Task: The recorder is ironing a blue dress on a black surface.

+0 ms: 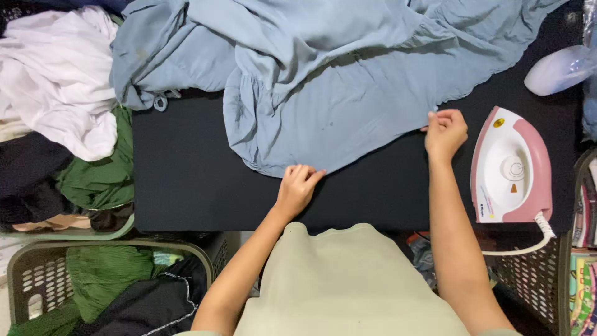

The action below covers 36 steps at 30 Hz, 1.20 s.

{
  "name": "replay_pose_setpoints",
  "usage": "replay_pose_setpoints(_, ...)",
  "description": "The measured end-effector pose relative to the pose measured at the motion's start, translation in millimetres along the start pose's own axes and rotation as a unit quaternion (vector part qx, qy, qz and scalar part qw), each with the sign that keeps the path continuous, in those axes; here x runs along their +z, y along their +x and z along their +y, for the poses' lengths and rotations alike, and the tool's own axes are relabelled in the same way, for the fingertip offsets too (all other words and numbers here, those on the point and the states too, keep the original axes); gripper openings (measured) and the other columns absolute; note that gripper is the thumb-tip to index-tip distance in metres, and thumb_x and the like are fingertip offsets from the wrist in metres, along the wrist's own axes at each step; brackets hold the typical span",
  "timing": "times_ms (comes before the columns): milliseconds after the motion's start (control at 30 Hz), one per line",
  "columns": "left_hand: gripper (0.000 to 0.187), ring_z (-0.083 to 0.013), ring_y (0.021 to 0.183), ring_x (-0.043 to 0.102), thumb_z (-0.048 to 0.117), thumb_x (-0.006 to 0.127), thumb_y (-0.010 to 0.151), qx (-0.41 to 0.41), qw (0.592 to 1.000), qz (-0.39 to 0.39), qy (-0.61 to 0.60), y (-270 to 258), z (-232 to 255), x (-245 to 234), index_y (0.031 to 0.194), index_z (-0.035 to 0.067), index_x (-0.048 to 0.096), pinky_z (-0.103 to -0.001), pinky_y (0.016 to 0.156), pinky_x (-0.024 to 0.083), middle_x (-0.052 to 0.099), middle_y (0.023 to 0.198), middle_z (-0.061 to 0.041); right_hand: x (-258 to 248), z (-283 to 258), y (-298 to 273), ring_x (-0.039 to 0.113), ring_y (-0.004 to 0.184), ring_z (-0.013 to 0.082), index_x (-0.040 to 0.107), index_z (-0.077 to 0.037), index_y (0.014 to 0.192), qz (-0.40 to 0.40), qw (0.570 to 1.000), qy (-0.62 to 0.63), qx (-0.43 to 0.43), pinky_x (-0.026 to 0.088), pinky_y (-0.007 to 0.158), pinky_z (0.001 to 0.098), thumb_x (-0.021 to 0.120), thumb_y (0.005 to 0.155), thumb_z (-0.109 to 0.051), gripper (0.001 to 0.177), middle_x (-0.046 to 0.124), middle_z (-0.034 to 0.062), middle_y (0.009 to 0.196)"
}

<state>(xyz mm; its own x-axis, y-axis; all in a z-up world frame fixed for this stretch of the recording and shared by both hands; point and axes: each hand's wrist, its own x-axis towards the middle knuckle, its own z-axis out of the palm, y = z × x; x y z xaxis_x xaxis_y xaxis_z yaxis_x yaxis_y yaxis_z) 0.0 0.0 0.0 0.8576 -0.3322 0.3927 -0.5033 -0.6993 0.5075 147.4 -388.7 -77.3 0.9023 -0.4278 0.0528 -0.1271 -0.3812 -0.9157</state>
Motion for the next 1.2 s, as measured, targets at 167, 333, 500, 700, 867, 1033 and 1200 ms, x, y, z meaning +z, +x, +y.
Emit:
replay_pose_setpoints(167,0.038,-0.0204,0.089,0.058,0.002,0.067,0.086,0.034,0.998,-0.043,-0.024,-1,19,4,0.123,0.012,0.072,-0.036,0.086,0.043,0.057,0.093,-0.003,-29,-3,-25,0.071,0.067,0.0144,0.058,0.001,0.103,0.009,1.000,-0.018,0.008,0.053,0.053,0.0277,0.077,0.098,0.000,0.020,0.069,0.0097,0.083)
replay_pose_setpoints(333,0.039,-0.0197,0.087,0.056,0.009,0.069,0.093,0.048,0.995,-0.087,-0.013,5,24,0,0.132,0.014,0.069,-0.036,0.081,0.040,0.054,0.091,-0.002,-52,-36,-38,0.068,0.068,0.0173,0.057,0.003,0.110,0.021,0.989,-0.127,-0.078,0.054,0.062,0.0322,0.087,0.085,-0.001,0.039,0.066,0.0142,0.098)
replay_pose_setpoints(500,0.042,-0.0211,0.083,0.054,0.026,0.072,0.094,0.046,0.994,-0.096,0.004,11,25,4,0.135,0.018,0.067,-0.038,0.078,0.038,0.053,0.087,-0.003,-143,-60,-37,0.057,0.128,0.0296,0.063,-0.005,0.112,0.142,0.936,-0.264,-0.185,0.052,0.116,0.0404,0.079,0.076,-0.003,0.039,0.053,0.0174,0.131)
replay_pose_setpoints(700,0.045,-0.0210,0.066,0.053,0.028,0.073,0.095,0.047,0.990,-0.135,0.010,19,27,11,0.138,0.019,0.066,-0.038,0.073,0.037,0.052,0.081,-0.005,-207,-54,-26,0.069,0.094,0.0424,0.075,-0.005,0.124,0.066,0.898,-0.434,-0.035,0.052,0.081,0.0511,0.093,0.092,-0.030,0.044,0.073,0.0201,0.107)
replay_pose_setpoints(867,0.043,-0.0213,0.060,0.053,0.028,0.072,0.095,0.052,0.988,-0.143,0.013,23,22,17,0.138,0.021,0.067,-0.038,0.071,0.036,0.053,0.076,-0.004,-181,-100,-62,0.073,0.095,0.0220,0.071,-0.005,0.133,-0.009,0.977,-0.211,0.021,0.057,0.084,0.0399,0.080,0.091,-0.022,0.047,0.076,0.0158,0.114)
replay_pose_setpoints(1033,0.038,-0.0219,0.058,0.053,0.029,0.070,0.096,0.039,0.991,-0.125,-0.009,27,22,21,0.133,0.022,0.071,-0.038,0.070,0.035,0.055,0.073,-0.004,-116,-172,-103,0.074,0.095,0.0223,0.073,-0.013,0.136,-0.161,0.958,-0.236,0.005,0.057,0.086,0.0383,0.085,0.080,-0.025,0.058,0.075,0.0132,0.122)
replay_pose_setpoints(1200,0.014,-0.0324,0.070,0.064,0.030,0.072,0.096,-0.073,0.985,-0.118,-0.105,47,7,32,0.101,0.019,0.078,-0.045,0.064,0.048,0.065,0.078,-0.010,-57,-208,-117,0.074,0.097,0.0346,0.076,-0.012,0.131,-0.167,0.928,-0.331,-0.038,0.055,0.086,0.0407,0.080,0.084,-0.039,0.054,0.076,0.0182,0.116)
